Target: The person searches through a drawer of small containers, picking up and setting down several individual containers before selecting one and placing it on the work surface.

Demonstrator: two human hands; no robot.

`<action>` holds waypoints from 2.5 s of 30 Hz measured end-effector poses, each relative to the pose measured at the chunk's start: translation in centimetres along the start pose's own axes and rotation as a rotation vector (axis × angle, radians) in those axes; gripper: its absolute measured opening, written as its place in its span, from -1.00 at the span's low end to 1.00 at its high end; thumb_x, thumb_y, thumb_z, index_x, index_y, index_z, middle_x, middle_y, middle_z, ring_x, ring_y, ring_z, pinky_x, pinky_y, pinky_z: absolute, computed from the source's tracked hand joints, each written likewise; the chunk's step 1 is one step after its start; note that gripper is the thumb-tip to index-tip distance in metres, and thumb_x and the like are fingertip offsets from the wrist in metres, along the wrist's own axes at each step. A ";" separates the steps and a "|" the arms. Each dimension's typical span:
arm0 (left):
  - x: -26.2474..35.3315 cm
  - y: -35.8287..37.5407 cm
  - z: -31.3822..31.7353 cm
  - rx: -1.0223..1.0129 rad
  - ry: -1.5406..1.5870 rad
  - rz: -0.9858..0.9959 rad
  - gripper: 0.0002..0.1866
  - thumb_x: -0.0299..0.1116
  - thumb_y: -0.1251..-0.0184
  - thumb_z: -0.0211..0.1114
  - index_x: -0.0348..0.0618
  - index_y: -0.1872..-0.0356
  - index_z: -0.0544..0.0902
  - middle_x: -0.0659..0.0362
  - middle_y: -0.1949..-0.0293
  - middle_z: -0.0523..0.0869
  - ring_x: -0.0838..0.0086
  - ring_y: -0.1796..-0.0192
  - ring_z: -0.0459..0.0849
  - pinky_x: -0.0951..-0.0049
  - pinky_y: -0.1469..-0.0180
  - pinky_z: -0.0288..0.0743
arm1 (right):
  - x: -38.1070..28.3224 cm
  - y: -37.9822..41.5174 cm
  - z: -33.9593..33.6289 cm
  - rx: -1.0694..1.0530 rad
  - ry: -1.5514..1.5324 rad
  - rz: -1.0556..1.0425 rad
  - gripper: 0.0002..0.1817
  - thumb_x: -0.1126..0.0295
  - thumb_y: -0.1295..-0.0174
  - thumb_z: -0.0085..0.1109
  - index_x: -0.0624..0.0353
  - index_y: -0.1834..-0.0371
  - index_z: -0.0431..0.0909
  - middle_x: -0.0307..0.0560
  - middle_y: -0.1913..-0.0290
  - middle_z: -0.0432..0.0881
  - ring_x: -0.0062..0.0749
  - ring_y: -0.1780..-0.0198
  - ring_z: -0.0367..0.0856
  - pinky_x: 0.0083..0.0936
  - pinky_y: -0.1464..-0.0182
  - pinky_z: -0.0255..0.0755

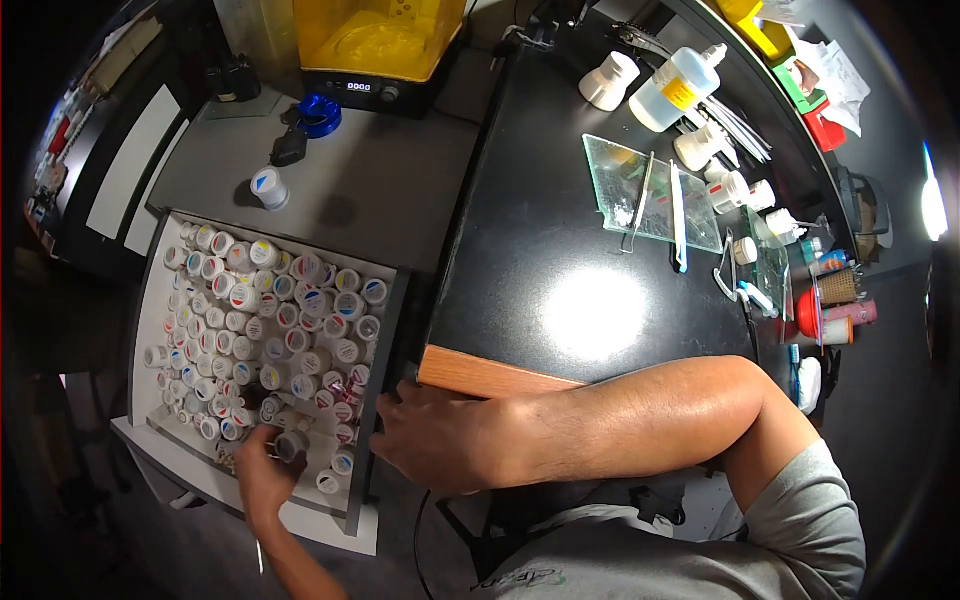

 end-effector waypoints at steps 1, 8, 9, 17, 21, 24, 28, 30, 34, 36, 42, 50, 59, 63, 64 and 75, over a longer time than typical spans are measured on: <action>0.2 0.0 0.6 -0.003 -0.038 0.019 -0.60 -0.55 0.25 0.52 -0.33 0.25 0.65 -0.05 0.30 0.77 0.16 0.28 0.79 0.29 0.22 0.63 | 0.0 -0.1 0.1 -0.011 -0.004 -0.010 -0.70 0.40 -0.14 0.27 0.27 0.07 0.60 0.14 0.00 0.53 -0.09 -0.05 0.54 -0.24 -0.09 0.49; -2.0 -0.4 3.9 -0.005 -0.187 0.043 -0.54 -0.42 0.38 0.62 -0.25 0.28 0.73 -0.04 0.25 0.77 0.04 0.14 0.75 0.17 0.09 0.61 | -0.1 0.4 0.1 0.097 -0.009 0.025 -0.71 0.37 -0.18 0.25 0.29 0.07 0.59 0.11 0.00 0.52 -0.10 -0.08 0.52 -0.27 -0.10 0.48; -2.3 -0.6 4.4 -0.010 -0.204 0.028 -0.54 -0.41 0.38 0.63 -0.24 0.27 0.74 -0.03 0.24 0.77 0.04 0.14 0.75 0.16 0.08 0.61 | -0.2 0.5 -0.2 0.096 0.020 0.015 -0.71 0.37 -0.19 0.25 0.29 0.08 0.60 0.11 0.00 0.52 -0.10 -0.08 0.51 -0.28 -0.10 0.48; -3.1 -0.9 6.2 0.013 -0.389 0.055 -0.53 -0.34 0.37 0.66 -0.14 0.25 0.79 0.01 0.23 0.77 0.08 0.15 0.74 0.14 0.08 0.61 | -0.3 0.4 0.0 0.052 0.112 -0.018 -0.74 0.34 -0.20 0.22 0.27 0.12 0.61 0.11 0.04 0.53 -0.12 -0.02 0.51 -0.34 -0.02 0.45; -4.0 -1.0 6.8 -0.073 -0.424 -0.074 -0.48 -0.27 0.35 0.69 -0.06 0.18 0.79 0.07 0.13 0.78 0.10 0.05 0.74 0.12 0.05 0.62 | -0.3 0.1 0.2 0.036 0.130 -0.025 -0.75 0.35 -0.17 0.23 0.26 0.14 0.62 0.12 0.05 0.53 -0.11 -0.01 0.51 -0.34 0.00 0.44; -3.9 -0.7 6.3 -0.077 -0.431 -0.118 -0.46 -0.22 0.37 0.70 -0.04 0.18 0.79 0.08 0.14 0.80 0.11 0.04 0.75 0.11 0.06 0.62 | -0.3 0.0 0.5 0.057 0.113 -0.013 -0.74 0.35 -0.15 0.25 0.26 0.15 0.62 0.11 0.05 0.53 -0.11 -0.01 0.51 -0.35 0.00 0.44; -4.0 -0.7 6.5 -0.047 -0.426 -0.078 -0.47 -0.20 0.35 0.70 -0.08 0.20 0.79 0.07 0.15 0.80 0.11 0.05 0.76 0.12 0.05 0.63 | 0.0 -0.1 0.7 0.066 0.067 0.010 -0.75 0.35 -0.15 0.25 0.25 0.15 0.62 0.10 0.05 0.53 -0.12 -0.01 0.50 -0.37 0.01 0.42; -4.1 -0.6 6.6 -0.040 -0.419 -0.035 -0.47 -0.17 0.35 0.70 -0.09 0.21 0.79 0.06 0.16 0.80 0.12 0.05 0.76 0.12 0.04 0.63 | 0.0 0.1 0.5 0.053 0.078 -0.001 -0.75 0.36 -0.15 0.25 0.26 0.15 0.62 0.11 0.04 0.53 -0.11 -0.02 0.50 -0.36 -0.01 0.42; -4.1 -0.6 6.5 -0.125 -0.478 -0.146 -0.51 -0.13 0.32 0.68 -0.10 0.27 0.79 0.05 0.19 0.80 0.10 0.09 0.76 0.11 0.07 0.63 | -0.2 0.2 0.1 -0.021 0.044 -0.010 -0.74 0.36 -0.16 0.25 0.27 0.14 0.62 0.14 0.01 0.52 -0.07 -0.06 0.50 -0.30 -0.06 0.43; -4.0 -0.7 6.5 -0.121 -0.448 -0.118 -0.54 -0.11 0.30 0.67 -0.11 0.31 0.78 0.03 0.22 0.79 0.09 0.15 0.75 0.10 0.10 0.62 | -0.2 -0.1 0.5 -0.005 0.075 -0.015 -0.73 0.35 -0.16 0.26 0.27 0.12 0.63 0.15 -0.01 0.51 -0.04 -0.08 0.50 -0.25 -0.08 0.44; -3.0 -3.0 5.0 0.232 -0.245 0.029 -0.56 -0.30 0.14 0.61 -0.17 0.15 0.72 0.00 0.26 0.74 -0.01 0.14 0.69 0.04 0.07 0.57 | -0.2 -0.9 1.8 -0.019 0.102 -0.012 -0.68 0.35 -0.16 0.26 0.31 0.07 0.62 0.20 -0.06 0.50 0.03 -0.14 0.50 -0.18 -0.10 0.46; -2.1 -8.2 7.6 0.237 -0.263 0.242 -0.51 -0.39 0.05 0.54 -0.30 0.03 0.65 -0.11 0.06 0.67 -0.03 0.03 0.67 0.07 0.00 0.54 | -0.2 -0.6 1.2 0.002 0.117 -0.009 -0.69 0.33 -0.15 0.27 0.32 0.13 0.64 0.22 -0.07 0.51 0.02 -0.14 0.51 -0.21 -0.09 0.48; -5.3 -7.3 1.1 0.337 0.175 0.029 -0.54 -0.42 -0.03 0.55 -0.35 0.00 0.67 0.05 0.24 0.77 0.35 0.35 0.68 0.36 0.16 0.57 | -0.5 0.2 0.4 0.032 0.147 -0.012 -0.67 0.31 -0.14 0.30 0.32 0.11 0.64 0.19 -0.08 0.51 -0.02 -0.11 0.53 -0.17 -0.09 0.47; -7.8 -4.6 -2.8 0.817 0.546 -0.114 -0.59 -0.50 -0.14 0.50 -0.45 -0.01 0.65 0.04 0.17 0.76 0.47 0.26 0.69 0.43 0.17 0.57 | -0.5 0.0 0.9 0.053 0.162 -0.003 -0.65 0.29 -0.13 0.30 0.32 0.09 0.63 0.21 -0.04 0.52 -0.01 -0.10 0.54 -0.17 -0.07 0.46; -7.3 -4.3 -3.1 0.806 0.592 0.069 -0.63 -0.56 -0.18 0.47 -0.51 0.01 0.63 -0.02 0.17 0.75 0.41 0.21 0.70 0.46 0.13 0.57 | -0.6 -0.2 1.0 0.029 0.153 -0.002 -0.64 0.29 -0.13 0.30 0.33 0.09 0.63 0.21 -0.04 0.52 -0.01 -0.10 0.53 -0.17 -0.06 0.46; -8.5 -4.4 -4.2 0.835 0.901 0.018 -0.68 -0.39 -0.34 0.33 -0.43 0.01 0.60 0.09 0.17 0.71 0.51 0.28 0.60 0.46 0.23 0.46 | -0.7 -0.4 1.3 -0.078 0.130 -0.057 -0.66 0.30 -0.15 0.28 0.32 0.09 0.63 0.20 -0.03 0.51 0.01 -0.10 0.52 -0.15 -0.11 0.40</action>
Point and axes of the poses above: each hand's wrist, its own y-axis away from the middle knuckle, its own z-axis out of the palm, x = y × z, the point moved 6 cm from there along -y, towards the middle knuckle
